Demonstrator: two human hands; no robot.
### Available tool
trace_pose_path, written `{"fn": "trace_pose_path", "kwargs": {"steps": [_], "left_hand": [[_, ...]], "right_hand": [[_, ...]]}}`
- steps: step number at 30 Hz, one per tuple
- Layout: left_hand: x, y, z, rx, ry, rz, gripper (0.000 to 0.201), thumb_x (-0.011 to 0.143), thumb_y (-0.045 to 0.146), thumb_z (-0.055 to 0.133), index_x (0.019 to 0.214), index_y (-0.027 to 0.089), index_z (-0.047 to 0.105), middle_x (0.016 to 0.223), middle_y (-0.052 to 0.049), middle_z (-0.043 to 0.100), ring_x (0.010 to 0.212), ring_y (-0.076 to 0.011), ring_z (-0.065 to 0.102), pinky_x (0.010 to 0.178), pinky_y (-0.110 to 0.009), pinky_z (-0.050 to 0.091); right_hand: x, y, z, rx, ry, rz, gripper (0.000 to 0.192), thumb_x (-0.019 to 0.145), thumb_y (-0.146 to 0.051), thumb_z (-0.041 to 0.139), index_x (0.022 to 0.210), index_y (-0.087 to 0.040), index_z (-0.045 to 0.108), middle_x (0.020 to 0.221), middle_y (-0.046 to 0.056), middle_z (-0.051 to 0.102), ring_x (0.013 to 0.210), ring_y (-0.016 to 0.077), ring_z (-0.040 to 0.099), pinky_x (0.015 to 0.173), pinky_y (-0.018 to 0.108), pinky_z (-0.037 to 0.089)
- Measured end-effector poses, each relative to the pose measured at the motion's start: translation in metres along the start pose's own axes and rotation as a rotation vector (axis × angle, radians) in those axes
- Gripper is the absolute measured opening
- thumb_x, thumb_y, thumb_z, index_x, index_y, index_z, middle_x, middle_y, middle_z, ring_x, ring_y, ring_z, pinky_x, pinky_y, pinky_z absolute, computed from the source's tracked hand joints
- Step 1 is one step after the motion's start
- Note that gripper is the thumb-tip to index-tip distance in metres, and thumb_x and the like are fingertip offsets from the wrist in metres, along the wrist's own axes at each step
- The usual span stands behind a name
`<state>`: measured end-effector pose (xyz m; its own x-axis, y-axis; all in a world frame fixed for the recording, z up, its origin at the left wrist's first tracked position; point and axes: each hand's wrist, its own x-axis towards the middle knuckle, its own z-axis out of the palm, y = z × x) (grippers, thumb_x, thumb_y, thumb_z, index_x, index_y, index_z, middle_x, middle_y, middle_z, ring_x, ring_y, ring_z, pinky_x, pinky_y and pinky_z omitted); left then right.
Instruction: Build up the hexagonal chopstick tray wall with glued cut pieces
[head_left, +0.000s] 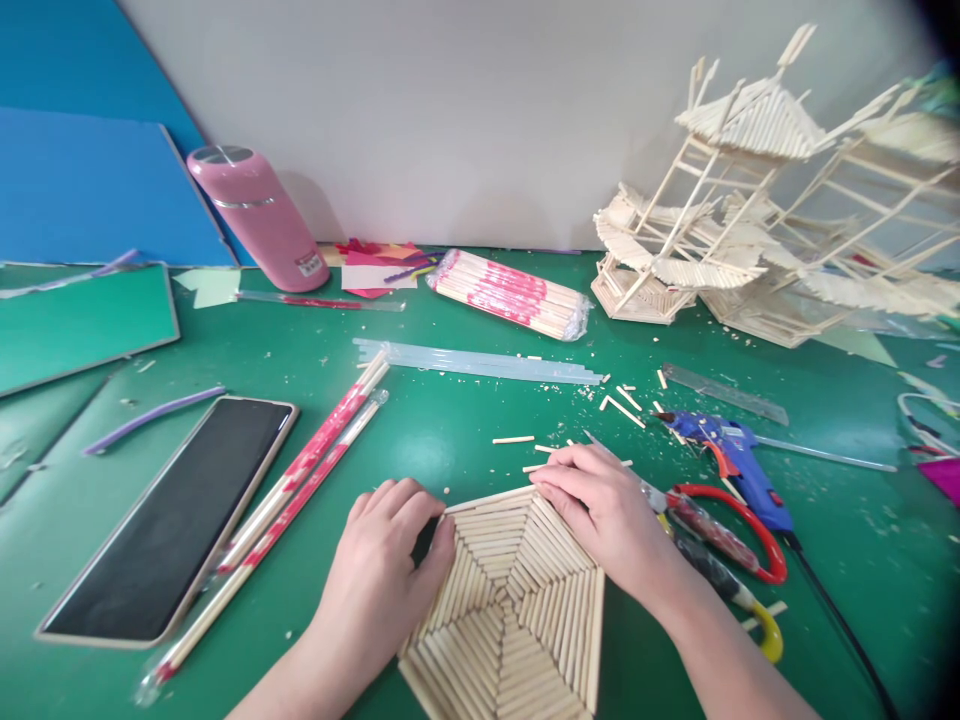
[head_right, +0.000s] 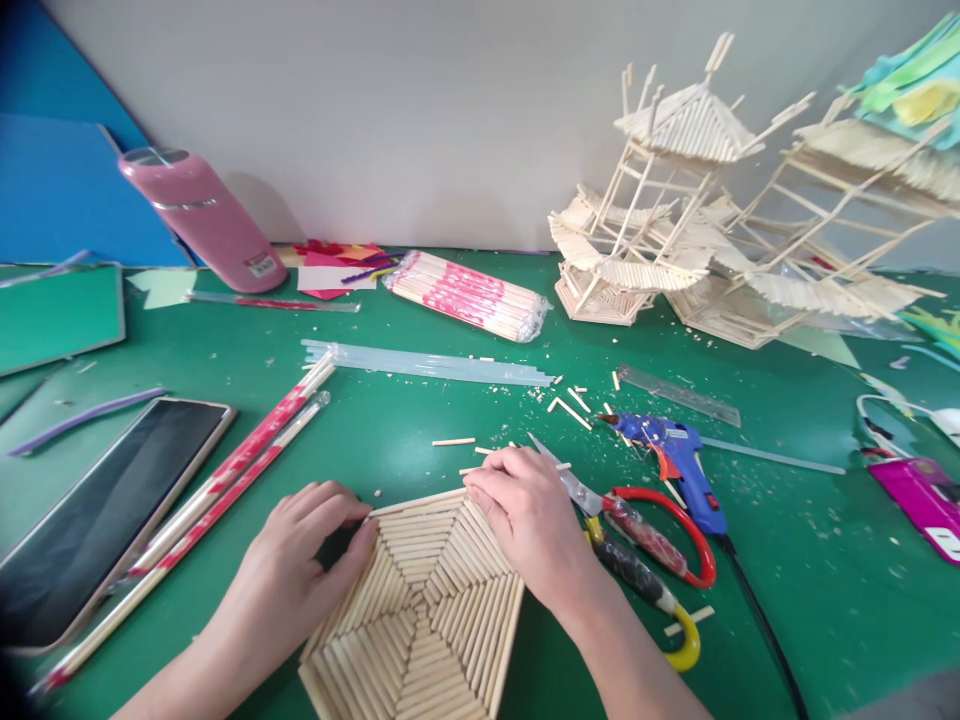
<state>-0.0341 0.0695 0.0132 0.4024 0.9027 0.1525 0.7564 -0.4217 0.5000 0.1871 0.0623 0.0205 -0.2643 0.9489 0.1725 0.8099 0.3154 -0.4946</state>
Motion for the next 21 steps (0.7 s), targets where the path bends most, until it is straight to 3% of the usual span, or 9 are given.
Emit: {"fn": "trace_pose_path", "kwargs": {"steps": [21], "left_hand": [[-0.0013, -0.001, 0.0015, 0.01, -0.002, -0.01, 0.019, 0.082, 0.022, 0.042, 0.07, 0.016, 0.056, 0.068, -0.003, 0.055, 0.067, -0.0186, 0.05, 0.063, -0.033, 0.036]], "right_hand": [[-0.0014, -0.006, -0.0009, -0.063, -0.019, 0.027, 0.018, 0.086, -0.021, 0.047, 0.089, -0.023, 0.064, 0.087, 0.003, 0.06, 0.082, 0.0167, 0.054, 0.078, 0.037, 0.038]]}}
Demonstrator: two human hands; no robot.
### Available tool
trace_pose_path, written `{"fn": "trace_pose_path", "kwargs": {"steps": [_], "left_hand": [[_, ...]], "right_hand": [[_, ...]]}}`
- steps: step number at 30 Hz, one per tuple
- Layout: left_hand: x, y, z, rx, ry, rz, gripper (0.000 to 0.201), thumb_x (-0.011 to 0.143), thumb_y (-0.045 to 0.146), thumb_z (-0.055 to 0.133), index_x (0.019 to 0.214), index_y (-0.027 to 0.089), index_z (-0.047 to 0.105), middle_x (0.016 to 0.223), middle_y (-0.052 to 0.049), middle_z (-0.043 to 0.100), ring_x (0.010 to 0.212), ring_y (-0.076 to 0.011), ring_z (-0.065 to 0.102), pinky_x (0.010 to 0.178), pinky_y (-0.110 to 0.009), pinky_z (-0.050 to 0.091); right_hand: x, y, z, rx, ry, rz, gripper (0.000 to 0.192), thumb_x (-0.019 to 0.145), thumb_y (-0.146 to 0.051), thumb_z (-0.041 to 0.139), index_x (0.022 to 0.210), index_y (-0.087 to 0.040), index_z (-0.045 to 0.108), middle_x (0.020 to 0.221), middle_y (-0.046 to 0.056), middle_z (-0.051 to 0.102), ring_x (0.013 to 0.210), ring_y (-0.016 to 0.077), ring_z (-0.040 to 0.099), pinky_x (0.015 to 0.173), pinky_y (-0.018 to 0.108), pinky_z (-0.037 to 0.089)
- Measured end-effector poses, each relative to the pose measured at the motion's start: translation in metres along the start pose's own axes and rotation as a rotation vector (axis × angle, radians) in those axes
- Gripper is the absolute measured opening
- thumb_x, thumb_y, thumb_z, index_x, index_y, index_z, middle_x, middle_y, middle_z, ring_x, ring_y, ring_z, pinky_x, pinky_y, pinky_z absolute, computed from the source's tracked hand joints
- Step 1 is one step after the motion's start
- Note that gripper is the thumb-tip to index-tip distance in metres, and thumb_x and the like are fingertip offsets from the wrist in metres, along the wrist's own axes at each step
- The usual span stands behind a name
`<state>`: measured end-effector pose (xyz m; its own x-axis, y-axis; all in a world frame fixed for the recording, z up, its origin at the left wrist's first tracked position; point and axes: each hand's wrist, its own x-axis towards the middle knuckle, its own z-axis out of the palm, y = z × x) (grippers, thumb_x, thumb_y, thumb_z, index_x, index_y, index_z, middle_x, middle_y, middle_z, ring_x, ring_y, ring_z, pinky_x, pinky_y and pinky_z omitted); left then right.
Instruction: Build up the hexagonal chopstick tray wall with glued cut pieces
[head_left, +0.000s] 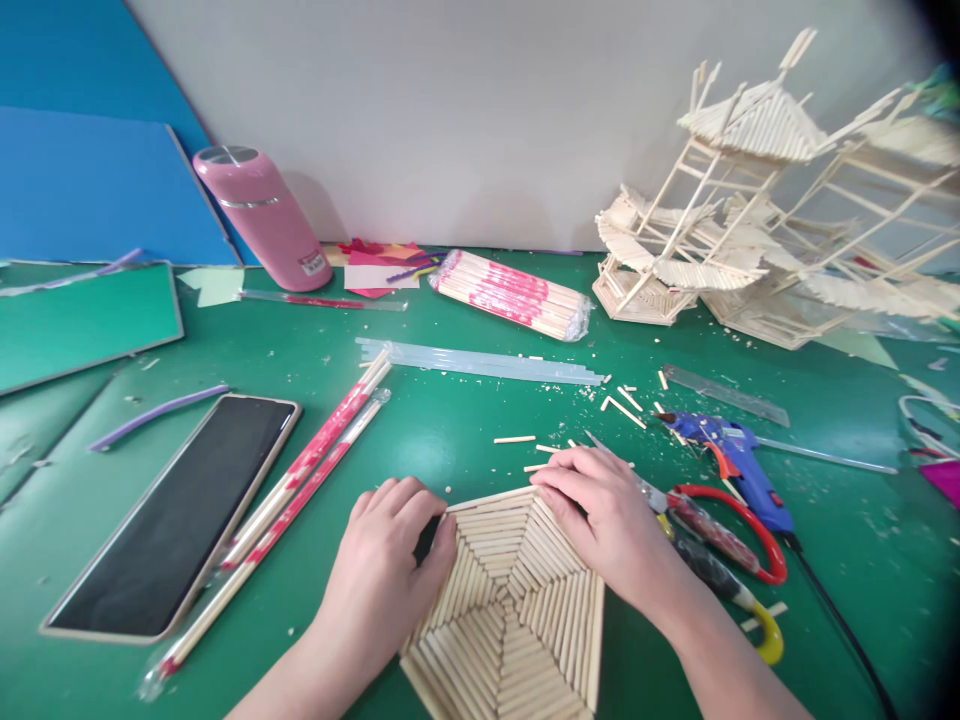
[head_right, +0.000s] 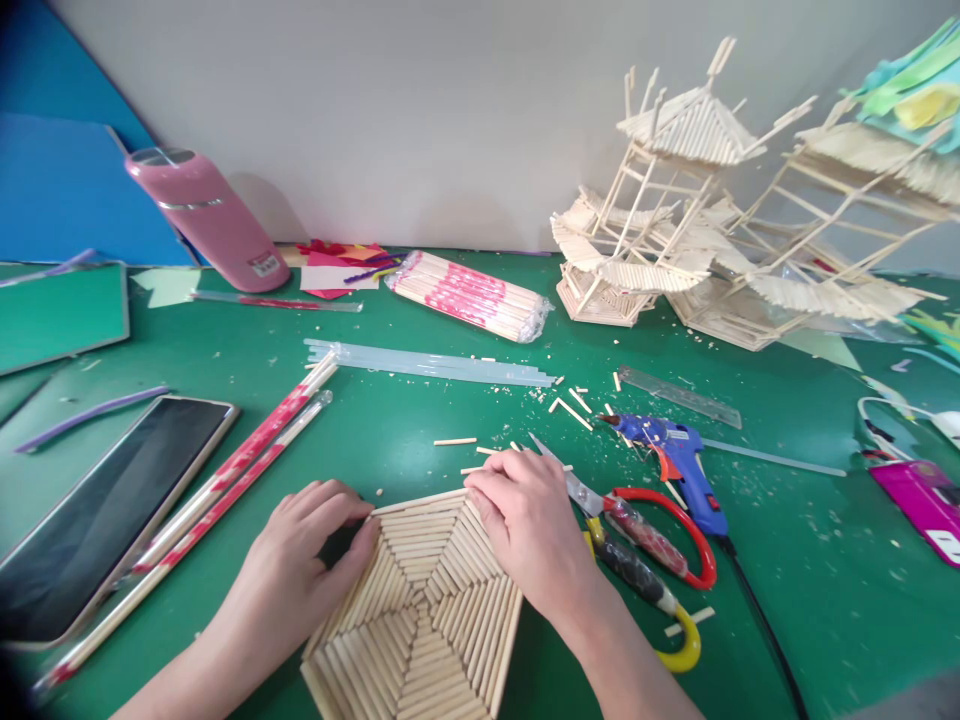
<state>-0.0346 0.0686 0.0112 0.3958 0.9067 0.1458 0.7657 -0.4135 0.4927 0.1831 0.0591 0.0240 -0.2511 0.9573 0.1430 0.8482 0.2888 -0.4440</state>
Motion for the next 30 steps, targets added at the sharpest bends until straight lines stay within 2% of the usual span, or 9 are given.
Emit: {"fn": "trace_pose_path", "kwargs": {"steps": [9, 15, 18, 21, 24, 27, 30], "left_hand": [[0.002, 0.001, -0.001, -0.006, 0.004, 0.005, 0.02, 0.083, 0.021, 0.042, 0.069, 0.016, 0.055, 0.067, -0.003, 0.055, 0.067, -0.0182, 0.05, 0.062, -0.032, 0.036], [0.0, 0.002, -0.005, -0.008, -0.011, 0.026, 0.018, 0.082, 0.021, 0.042, 0.07, 0.016, 0.055, 0.068, -0.003, 0.055, 0.067, -0.0177, 0.051, 0.062, -0.032, 0.037], [0.0, 0.006, -0.01, 0.045, 0.078, 0.071, 0.013, 0.081, 0.022, 0.046, 0.079, 0.015, 0.057, 0.075, -0.005, 0.056, 0.071, -0.0195, 0.051, 0.064, -0.034, 0.038], [0.002, 0.022, -0.016, 0.149, 0.223, 0.154, 0.017, 0.079, 0.022, 0.05, 0.092, 0.013, 0.058, 0.088, -0.01, 0.057, 0.081, -0.0237, 0.05, 0.07, -0.039, 0.038], [0.005, 0.048, -0.017, 0.198, 0.27, 0.242, 0.021, 0.082, 0.022, 0.046, 0.098, 0.015, 0.058, 0.101, -0.011, 0.059, 0.095, -0.0288, 0.048, 0.08, -0.046, 0.033], [0.009, 0.072, -0.013, 0.233, 0.216, 0.279, 0.023, 0.086, 0.02, 0.04, 0.101, 0.015, 0.056, 0.101, -0.009, 0.061, 0.096, -0.0277, 0.049, 0.083, -0.046, 0.03], [0.011, 0.083, -0.009, 0.234, 0.085, 0.288, 0.022, 0.087, 0.013, 0.035, 0.093, 0.014, 0.056, 0.085, -0.007, 0.061, 0.076, -0.0212, 0.052, 0.074, -0.04, 0.035]], "right_hand": [[0.001, 0.002, 0.0, -0.021, -0.004, -0.049, 0.018, 0.087, -0.021, 0.045, 0.088, -0.024, 0.064, 0.088, 0.002, 0.061, 0.083, 0.0163, 0.054, 0.082, 0.038, 0.035], [0.0, 0.001, -0.008, -0.037, 0.048, -0.084, 0.02, 0.087, -0.02, 0.045, 0.083, -0.023, 0.064, 0.083, 0.001, 0.061, 0.079, 0.0159, 0.053, 0.076, 0.034, 0.035], [-0.002, -0.001, -0.017, -0.039, 0.084, -0.085, 0.02, 0.087, -0.019, 0.045, 0.082, -0.022, 0.064, 0.081, 0.002, 0.061, 0.077, 0.0158, 0.053, 0.075, 0.034, 0.034], [-0.006, -0.008, -0.026, -0.03, 0.11, -0.091, 0.022, 0.088, -0.019, 0.043, 0.082, -0.022, 0.064, 0.079, 0.002, 0.06, 0.077, 0.016, 0.052, 0.075, 0.034, 0.033], [-0.01, -0.017, -0.032, -0.012, 0.135, -0.107, 0.023, 0.088, -0.02, 0.041, 0.082, -0.022, 0.063, 0.08, 0.002, 0.06, 0.078, 0.016, 0.053, 0.077, 0.035, 0.033], [-0.015, -0.025, -0.035, 0.012, 0.154, -0.117, 0.023, 0.089, -0.019, 0.039, 0.085, -0.022, 0.062, 0.082, 0.002, 0.06, 0.081, 0.0158, 0.053, 0.08, 0.036, 0.032], [-0.019, -0.029, -0.038, 0.029, 0.146, -0.111, 0.022, 0.088, -0.017, 0.04, 0.085, -0.021, 0.061, 0.084, 0.002, 0.06, 0.083, 0.0162, 0.054, 0.081, 0.036, 0.032]]}}
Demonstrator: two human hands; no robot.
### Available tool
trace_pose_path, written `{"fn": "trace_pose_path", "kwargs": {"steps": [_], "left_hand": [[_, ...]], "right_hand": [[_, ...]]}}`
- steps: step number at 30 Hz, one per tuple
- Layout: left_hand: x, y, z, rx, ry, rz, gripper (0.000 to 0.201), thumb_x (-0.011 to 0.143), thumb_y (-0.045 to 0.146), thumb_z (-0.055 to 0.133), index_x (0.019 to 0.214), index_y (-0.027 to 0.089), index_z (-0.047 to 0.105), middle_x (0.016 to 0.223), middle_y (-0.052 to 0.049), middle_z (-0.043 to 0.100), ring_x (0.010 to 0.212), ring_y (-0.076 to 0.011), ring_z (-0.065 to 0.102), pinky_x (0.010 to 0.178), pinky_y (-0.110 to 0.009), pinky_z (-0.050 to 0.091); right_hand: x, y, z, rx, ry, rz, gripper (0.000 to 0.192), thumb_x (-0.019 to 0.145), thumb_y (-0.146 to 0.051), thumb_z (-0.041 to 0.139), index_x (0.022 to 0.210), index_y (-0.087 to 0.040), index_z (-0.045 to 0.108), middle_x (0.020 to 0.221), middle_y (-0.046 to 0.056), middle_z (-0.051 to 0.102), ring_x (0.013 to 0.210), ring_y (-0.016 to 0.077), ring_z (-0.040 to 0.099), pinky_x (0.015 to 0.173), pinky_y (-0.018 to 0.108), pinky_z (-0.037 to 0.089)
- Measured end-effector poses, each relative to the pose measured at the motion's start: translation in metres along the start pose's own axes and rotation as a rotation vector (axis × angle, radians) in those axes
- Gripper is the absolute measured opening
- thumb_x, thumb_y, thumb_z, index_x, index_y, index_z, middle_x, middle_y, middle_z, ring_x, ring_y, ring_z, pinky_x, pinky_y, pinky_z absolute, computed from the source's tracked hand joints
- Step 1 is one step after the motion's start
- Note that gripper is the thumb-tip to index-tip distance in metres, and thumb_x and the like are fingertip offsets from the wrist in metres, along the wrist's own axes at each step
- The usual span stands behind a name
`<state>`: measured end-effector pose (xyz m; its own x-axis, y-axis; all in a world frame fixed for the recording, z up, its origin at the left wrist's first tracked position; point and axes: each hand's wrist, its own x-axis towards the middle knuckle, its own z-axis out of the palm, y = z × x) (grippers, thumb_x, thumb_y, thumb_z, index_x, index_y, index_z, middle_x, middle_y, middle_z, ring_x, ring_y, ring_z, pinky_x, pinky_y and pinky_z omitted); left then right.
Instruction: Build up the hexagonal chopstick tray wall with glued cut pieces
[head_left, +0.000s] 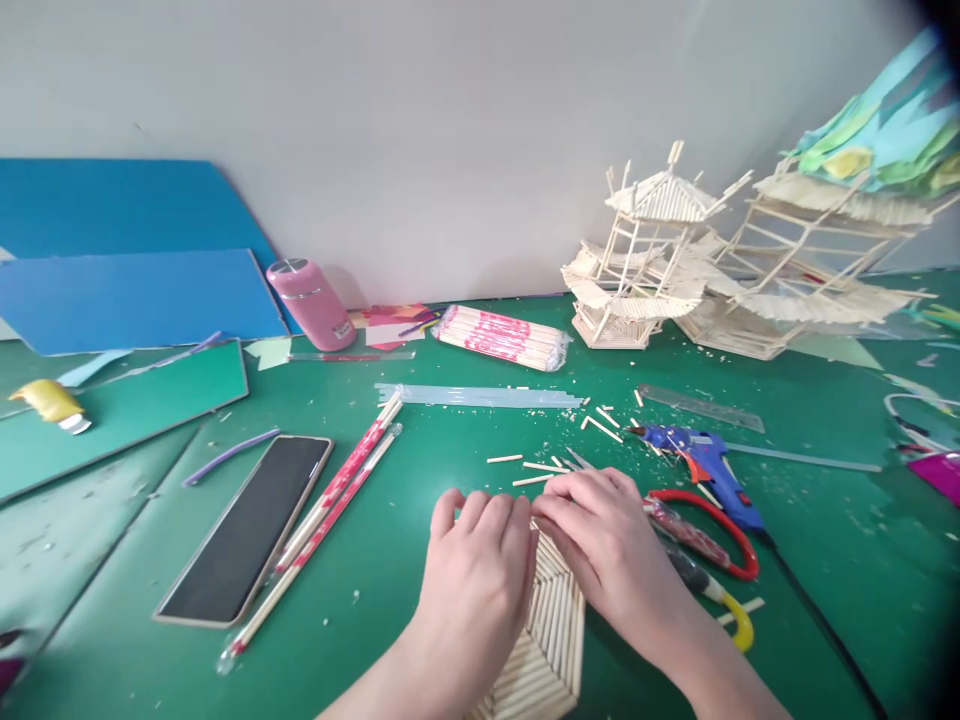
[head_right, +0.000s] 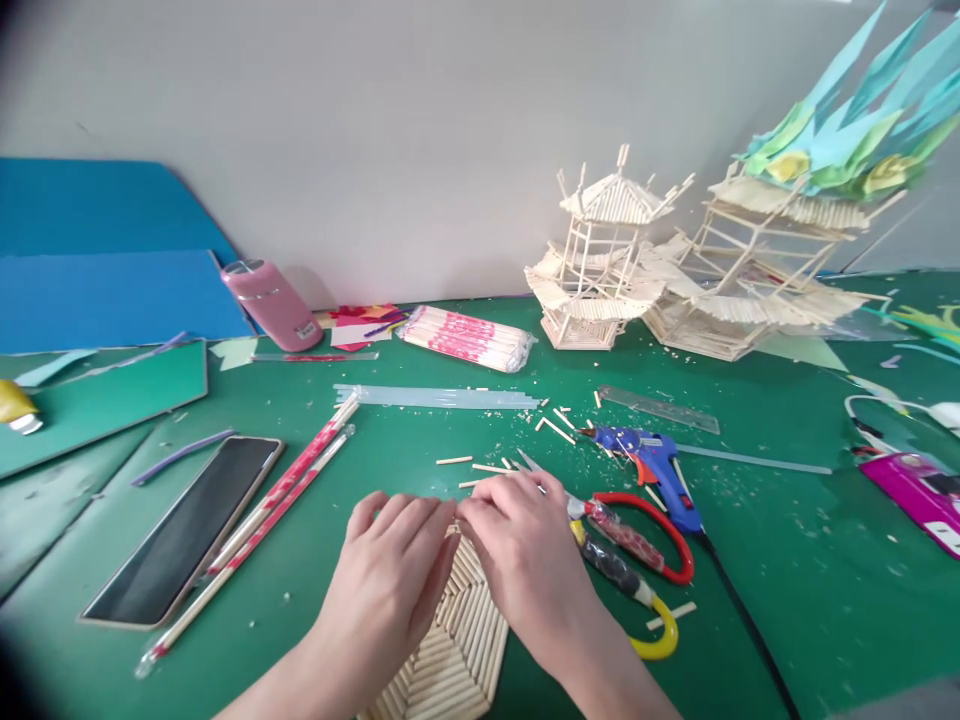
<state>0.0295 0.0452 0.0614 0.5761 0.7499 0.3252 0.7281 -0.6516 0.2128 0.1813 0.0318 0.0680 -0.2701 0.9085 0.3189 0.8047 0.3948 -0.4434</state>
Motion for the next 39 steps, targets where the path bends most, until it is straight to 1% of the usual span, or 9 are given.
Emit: {"fn": "trace_pose_path", "kwargs": {"steps": [5, 17, 19, 22, 23, 27, 31, 34, 39], "left_hand": [[-0.004, 0.004, 0.0, 0.04, -0.127, 0.04, 0.019, 0.083, 0.007, 0.038, 0.092, 0.013, 0.054, 0.076, -0.006, 0.056, 0.065, -0.0195, 0.049, 0.059, -0.033, 0.037], [-0.011, 0.015, -0.001, 0.092, -0.096, 0.107, 0.021, 0.081, 0.005, 0.04, 0.089, 0.013, 0.057, 0.072, -0.006, 0.056, 0.065, -0.0206, 0.052, 0.057, -0.033, 0.041], [-0.008, 0.012, -0.005, 0.093, -0.075, 0.088, 0.022, 0.082, 0.006, 0.038, 0.085, 0.014, 0.058, 0.069, -0.006, 0.056, 0.062, -0.02, 0.051, 0.056, -0.032, 0.041], [-0.005, 0.003, -0.014, 0.079, -0.033, 0.023, 0.024, 0.085, 0.011, 0.035, 0.084, 0.013, 0.06, 0.068, -0.006, 0.057, 0.063, -0.0194, 0.052, 0.057, -0.032, 0.042], [-0.005, -0.001, -0.017, 0.061, -0.011, 0.0, 0.025, 0.086, 0.012, 0.035, 0.084, 0.013, 0.06, 0.071, -0.007, 0.058, 0.065, -0.0186, 0.053, 0.059, -0.031, 0.043], [-0.008, -0.015, -0.023, -0.248, 0.114, -0.172, 0.024, 0.087, 0.021, 0.039, 0.089, 0.014, 0.062, 0.074, -0.005, 0.059, 0.064, -0.0135, 0.055, 0.058, -0.024, 0.044], [-0.014, -0.021, -0.019, -0.445, 0.126, -0.347, 0.022, 0.084, 0.027, 0.046, 0.084, 0.016, 0.065, 0.066, -0.001, 0.057, 0.06, -0.0123, 0.053, 0.054, -0.023, 0.041], [-0.017, -0.021, -0.017, -0.546, 0.138, -0.482, 0.022, 0.08, 0.032, 0.049, 0.08, 0.016, 0.066, 0.063, 0.0, 0.057, 0.059, -0.0123, 0.051, 0.053, -0.023, 0.04], [-0.02, -0.021, -0.019, -0.745, 0.168, -0.668, 0.022, 0.075, 0.034, 0.056, 0.08, 0.016, 0.067, 0.062, 0.001, 0.057, 0.059, -0.012, 0.05, 0.053, -0.022, 0.04]], "right_hand": [[-0.007, -0.002, -0.003, 0.021, -0.013, 0.021, 0.019, 0.087, -0.018, 0.043, 0.087, -0.022, 0.061, 0.083, 0.001, 0.059, 0.08, 0.0157, 0.054, 0.079, 0.036, 0.034], [-0.027, 0.0, -0.006, 0.09, -0.01, 0.042, 0.017, 0.088, -0.02, 0.043, 0.092, -0.023, 0.06, 0.09, 0.002, 0.059, 0.086, 0.0162, 0.054, 0.079, 0.036, 0.037], [-0.028, 0.008, -0.015, 0.075, 0.044, 0.058, 0.019, 0.088, -0.023, 0.045, 0.1, -0.024, 0.058, 0.097, 0.003, 0.059, 0.092, 0.0182, 0.053, 0.082, 0.037, 0.037], [-0.039, 0.03, -0.035, 0.013, 0.292, 0.148, 0.024, 0.086, -0.027, 0.047, 0.108, -0.023, 0.055, 0.107, 0.007, 0.056, 0.1, 0.0211, 0.051, 0.085, 0.038, 0.039], [-0.047, 0.039, -0.04, 0.009, 0.317, 0.192, 0.023, 0.086, -0.027, 0.047, 0.106, -0.023, 0.055, 0.107, 0.007, 0.056, 0.1, 0.0206, 0.052, 0.085, 0.036, 0.041], [-0.09, 0.073, -0.046, -0.094, 0.156, 0.325, 0.021, 0.085, -0.029, 0.044, 0.103, -0.024, 0.054, 0.106, 0.006, 0.056, 0.095, 0.0207, 0.055, 0.077, 0.033, 0.047], [-0.12, 0.089, -0.035, -0.218, -0.015, 0.385, 0.034, 0.083, -0.027, 0.04, 0.116, -0.02, 0.044, 0.114, 0.012, 0.051, 0.099, 0.0247, 0.054, 0.074, 0.037, 0.049], [-0.119, 0.092, -0.032, -0.24, -0.057, 0.373, 0.04, 0.077, -0.023, 0.043, 0.116, -0.017, 0.044, 0.114, 0.012, 0.052, 0.102, 0.0255, 0.052, 0.079, 0.039, 0.048], [-0.095, 0.093, -0.034, -0.257, -0.155, 0.37, 0.042, 0.065, -0.026, 0.052, 0.106, -0.017, 0.051, 0.105, 0.01, 0.057, 0.098, 0.0269, 0.054, 0.082, 0.042, 0.045]]}}
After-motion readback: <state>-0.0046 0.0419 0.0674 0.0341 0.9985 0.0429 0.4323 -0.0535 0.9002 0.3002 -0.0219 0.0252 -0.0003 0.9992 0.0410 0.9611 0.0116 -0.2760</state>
